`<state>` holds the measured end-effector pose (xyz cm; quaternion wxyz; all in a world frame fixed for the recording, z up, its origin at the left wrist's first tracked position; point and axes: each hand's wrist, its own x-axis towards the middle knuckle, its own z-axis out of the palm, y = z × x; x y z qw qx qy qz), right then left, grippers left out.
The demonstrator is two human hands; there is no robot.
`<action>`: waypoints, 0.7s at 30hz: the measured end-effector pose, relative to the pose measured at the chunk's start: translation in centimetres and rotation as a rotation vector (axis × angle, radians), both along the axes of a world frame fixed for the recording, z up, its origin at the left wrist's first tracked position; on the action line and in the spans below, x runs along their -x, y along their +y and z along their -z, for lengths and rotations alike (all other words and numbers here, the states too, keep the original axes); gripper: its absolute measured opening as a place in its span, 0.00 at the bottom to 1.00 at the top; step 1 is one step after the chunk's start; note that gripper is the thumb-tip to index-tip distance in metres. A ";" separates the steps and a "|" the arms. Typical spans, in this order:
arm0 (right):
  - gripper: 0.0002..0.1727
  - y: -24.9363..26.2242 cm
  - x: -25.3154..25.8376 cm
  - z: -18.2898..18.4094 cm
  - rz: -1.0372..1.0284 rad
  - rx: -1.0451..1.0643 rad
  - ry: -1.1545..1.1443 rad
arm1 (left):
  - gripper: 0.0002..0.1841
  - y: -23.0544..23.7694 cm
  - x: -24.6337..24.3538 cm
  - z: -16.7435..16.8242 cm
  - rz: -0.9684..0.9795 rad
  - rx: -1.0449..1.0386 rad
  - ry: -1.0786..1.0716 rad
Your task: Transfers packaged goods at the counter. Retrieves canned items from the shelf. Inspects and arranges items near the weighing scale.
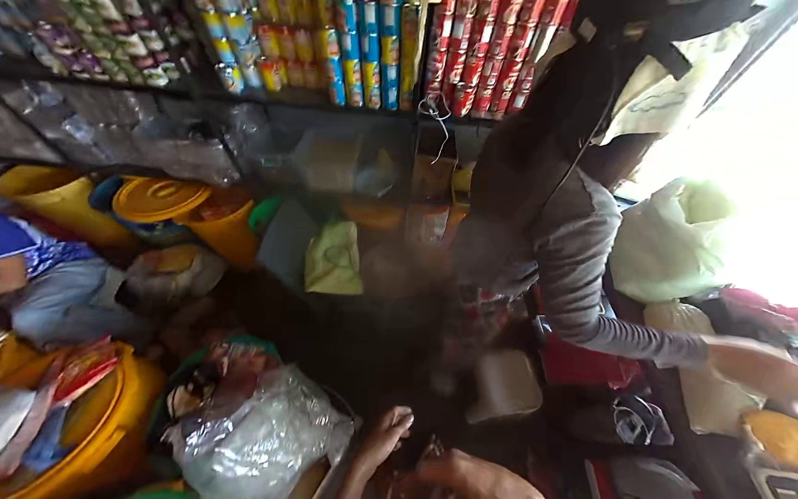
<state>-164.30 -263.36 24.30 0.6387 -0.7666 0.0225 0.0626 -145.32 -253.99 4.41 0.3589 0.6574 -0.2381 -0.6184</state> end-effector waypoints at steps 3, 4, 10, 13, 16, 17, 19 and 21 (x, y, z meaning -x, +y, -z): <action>0.31 -1.6 -1.3 3.2 0.283 -0.504 -0.057 | 0.30 -3.9 0.2 -6.0 -0.064 0.278 0.405; 0.33 -2.1 -1.8 4.8 0.347 -0.663 -0.068 | 0.36 -4.8 0.5 -8.2 -0.004 0.378 0.527; 0.31 -7.0 -4.5 11.1 0.653 -0.961 0.068 | 0.28 -9.0 1.4 -12.2 -0.212 0.149 0.537; 0.32 -9.1 -6.9 13.7 0.800 -0.922 0.118 | 0.21 -9.9 -1.8 -11.1 -0.280 0.168 0.219; 0.28 -12.2 -9.4 14.6 1.034 -0.838 0.127 | 0.22 -11.6 -5.2 -12.3 -0.277 0.169 0.046; 0.28 -13.3 -10.5 14.3 1.048 -0.819 0.086 | 0.22 -12.5 -6.3 -12.9 -0.258 0.201 0.023; 0.33 -15.1 -13.3 13.4 0.979 -0.783 -0.028 | 0.23 -14.5 -8.1 -13.5 -0.176 0.307 -0.051; 0.40 -17.0 -16.8 12.5 0.834 -0.753 -0.170 | 0.30 -17.1 -9.5 -13.7 -0.084 0.434 -0.144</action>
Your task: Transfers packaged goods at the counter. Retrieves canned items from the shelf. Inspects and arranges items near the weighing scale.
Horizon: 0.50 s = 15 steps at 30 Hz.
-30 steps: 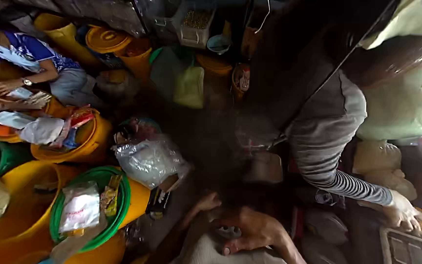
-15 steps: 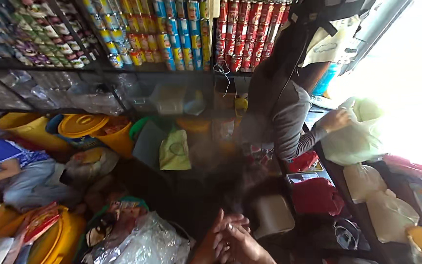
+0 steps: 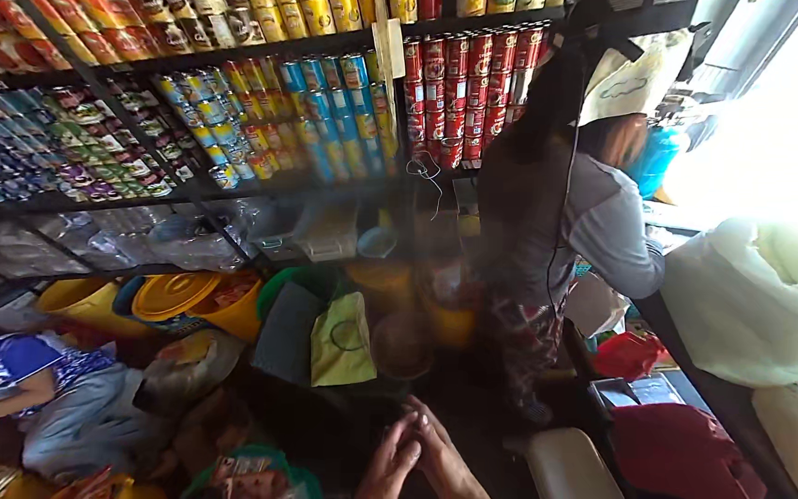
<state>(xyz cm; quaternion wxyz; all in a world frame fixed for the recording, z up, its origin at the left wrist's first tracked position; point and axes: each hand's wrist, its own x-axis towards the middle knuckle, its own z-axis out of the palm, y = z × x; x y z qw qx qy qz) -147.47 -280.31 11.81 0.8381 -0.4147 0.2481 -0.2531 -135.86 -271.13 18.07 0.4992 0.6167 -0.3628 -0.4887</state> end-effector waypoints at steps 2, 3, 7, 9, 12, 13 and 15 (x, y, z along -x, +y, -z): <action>0.42 -2.5 -3.7 -0.6 -0.104 0.142 -0.111 | 0.39 -3.1 -1.9 0.8 0.055 0.123 -0.102; 0.39 -4.0 -5.4 -0.5 -0.158 0.177 -0.135 | 0.40 -4.5 -3.3 1.3 0.066 0.155 -0.130; 0.36 -10.1 -10.3 0.1 -0.310 -0.045 -0.042 | 0.25 -9.4 -12.3 2.2 0.147 0.142 0.003; 0.36 -13.2 -12.0 -0.9 -0.227 -0.122 0.075 | 0.23 -12.7 -17.7 1.8 0.249 0.101 0.033; 0.28 -17.5 -12.6 -2.1 0.138 -0.128 0.303 | 0.24 -18.9 -24.7 0.3 0.238 0.034 -0.054; 0.27 -19.1 -12.7 -2.4 0.256 -0.109 0.364 | 0.24 -21.6 -26.6 -0.5 0.190 0.049 -0.086; 0.27 -21.8 -12.8 -2.7 0.420 -0.091 0.426 | 0.24 -27.8 -29.1 -3.2 0.134 0.129 -0.119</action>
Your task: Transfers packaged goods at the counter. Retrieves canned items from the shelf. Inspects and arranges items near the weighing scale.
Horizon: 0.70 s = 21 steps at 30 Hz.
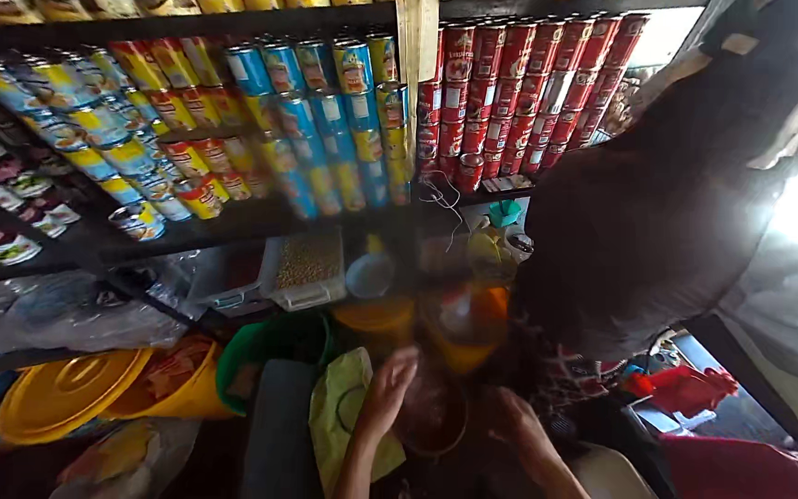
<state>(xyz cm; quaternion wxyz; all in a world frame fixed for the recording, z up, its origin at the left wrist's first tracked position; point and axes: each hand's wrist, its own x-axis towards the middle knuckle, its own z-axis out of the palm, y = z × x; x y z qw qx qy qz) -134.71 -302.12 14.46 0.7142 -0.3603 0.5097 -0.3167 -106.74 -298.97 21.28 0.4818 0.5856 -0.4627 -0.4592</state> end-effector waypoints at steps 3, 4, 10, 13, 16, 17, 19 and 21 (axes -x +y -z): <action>0.27 -3.4 -0.7 -0.2 0.075 0.072 0.030 | 0.28 -10.5 -0.3 -5.8 0.056 0.220 0.008; 0.27 -4.4 -1.2 -0.1 0.075 0.099 0.036 | 0.28 -14.2 0.1 -7.8 0.057 0.308 -0.011; 0.22 -12.2 -4.0 0.7 -0.113 0.209 0.050 | 0.37 -40.4 1.9 -16.6 -0.212 0.631 -0.309; 0.21 -16.8 -4.7 0.5 -0.210 0.284 0.008 | 0.46 -52.0 0.2 -20.0 -0.554 0.725 -0.514; 0.20 -20.2 -4.6 -0.8 -0.179 0.227 -0.012 | 0.46 -58.2 -1.8 -22.3 -0.818 0.723 -0.550; 0.20 -20.9 -4.5 -0.9 -0.153 0.217 -0.021 | 0.49 -59.3 -2.3 -22.3 -0.850 0.697 -0.566; 0.20 -22.1 -3.9 0.7 -0.136 0.240 -0.056 | 0.50 -60.4 -2.8 -22.4 -0.855 0.675 -0.583; 0.20 -22.7 -3.4 2.9 -0.149 0.253 -0.073 | 0.45 -60.5 -2.8 -22.6 -0.840 0.701 -0.579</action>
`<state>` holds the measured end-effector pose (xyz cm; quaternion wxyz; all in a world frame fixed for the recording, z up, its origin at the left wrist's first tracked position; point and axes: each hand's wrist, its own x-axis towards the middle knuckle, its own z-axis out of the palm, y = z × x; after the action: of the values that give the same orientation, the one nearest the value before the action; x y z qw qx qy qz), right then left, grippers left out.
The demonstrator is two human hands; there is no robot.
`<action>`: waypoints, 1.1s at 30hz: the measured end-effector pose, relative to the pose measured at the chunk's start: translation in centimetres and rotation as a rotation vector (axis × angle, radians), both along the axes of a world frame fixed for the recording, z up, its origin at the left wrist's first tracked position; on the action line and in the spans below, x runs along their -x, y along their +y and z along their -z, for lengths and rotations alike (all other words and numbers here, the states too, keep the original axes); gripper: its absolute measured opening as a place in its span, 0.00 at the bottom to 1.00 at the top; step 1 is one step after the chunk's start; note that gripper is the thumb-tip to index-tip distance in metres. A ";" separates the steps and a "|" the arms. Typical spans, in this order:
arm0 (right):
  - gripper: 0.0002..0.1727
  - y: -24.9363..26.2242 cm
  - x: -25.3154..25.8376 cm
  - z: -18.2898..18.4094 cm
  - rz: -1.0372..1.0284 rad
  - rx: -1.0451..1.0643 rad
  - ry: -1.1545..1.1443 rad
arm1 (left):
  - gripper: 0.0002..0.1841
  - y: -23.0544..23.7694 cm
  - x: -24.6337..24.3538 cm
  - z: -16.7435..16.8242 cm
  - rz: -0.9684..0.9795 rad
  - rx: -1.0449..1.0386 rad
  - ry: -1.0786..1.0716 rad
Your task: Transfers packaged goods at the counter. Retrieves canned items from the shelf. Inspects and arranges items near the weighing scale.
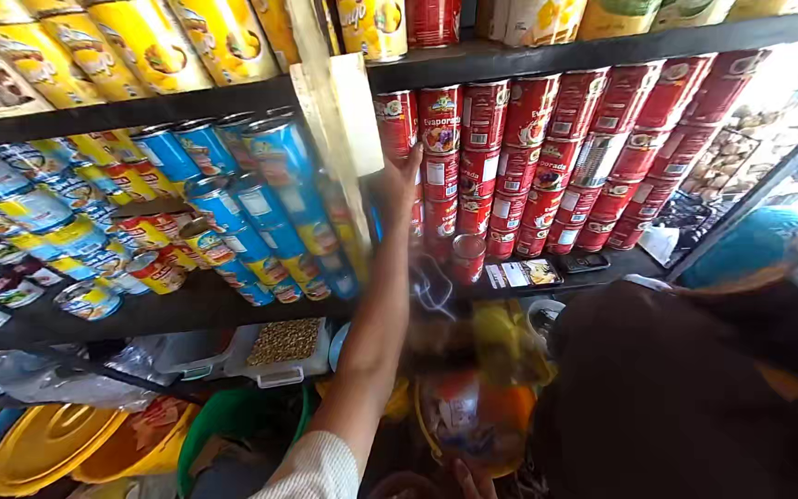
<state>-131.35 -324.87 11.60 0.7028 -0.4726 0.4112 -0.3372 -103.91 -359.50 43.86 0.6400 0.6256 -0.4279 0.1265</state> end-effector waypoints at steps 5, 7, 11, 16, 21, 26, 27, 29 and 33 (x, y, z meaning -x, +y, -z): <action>0.20 -1.1 -0.2 -1.0 -0.092 -0.040 0.010 | 0.44 0.4 0.7 -0.7 0.001 0.127 -0.031; 0.20 -1.2 -0.2 -1.9 -0.109 -0.006 0.026 | 0.45 1.3 1.2 -1.4 0.001 0.119 -0.069; 0.20 -1.9 0.1 -2.5 -0.151 -0.022 0.082 | 0.47 3.4 1.9 -1.7 0.106 0.034 -0.115; 0.21 -2.8 -0.3 0.0 -0.183 0.033 0.070 | 0.48 5.2 3.2 -1.2 0.188 0.051 -0.147; 0.22 -3.9 -1.9 -1.6 -0.127 0.009 0.060 | 0.47 10.1 5.9 0.8 0.379 0.004 -0.073; 0.21 -6.3 -4.1 -4.4 0.214 0.121 -0.036 | 0.48 19.6 8.0 5.5 0.616 -0.037 0.183; 0.21 -7.4 -4.7 -5.7 0.304 0.195 -0.047 | 0.49 22.2 8.1 6.8 0.653 -0.022 0.230; 0.22 -10.4 -6.2 -10.0 0.439 0.384 -0.057 | 0.48 27.4 8.3 9.4 0.678 -0.016 0.336; 0.30 -20.0 -11.1 -21.6 0.624 0.766 -0.116 | 0.49 37.0 8.3 13.3 0.516 -0.147 0.605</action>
<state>-120.22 -344.84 33.23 0.3661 -0.5317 0.3397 -0.6840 -112.26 -322.46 30.56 0.7014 0.5508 -0.3709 -0.2591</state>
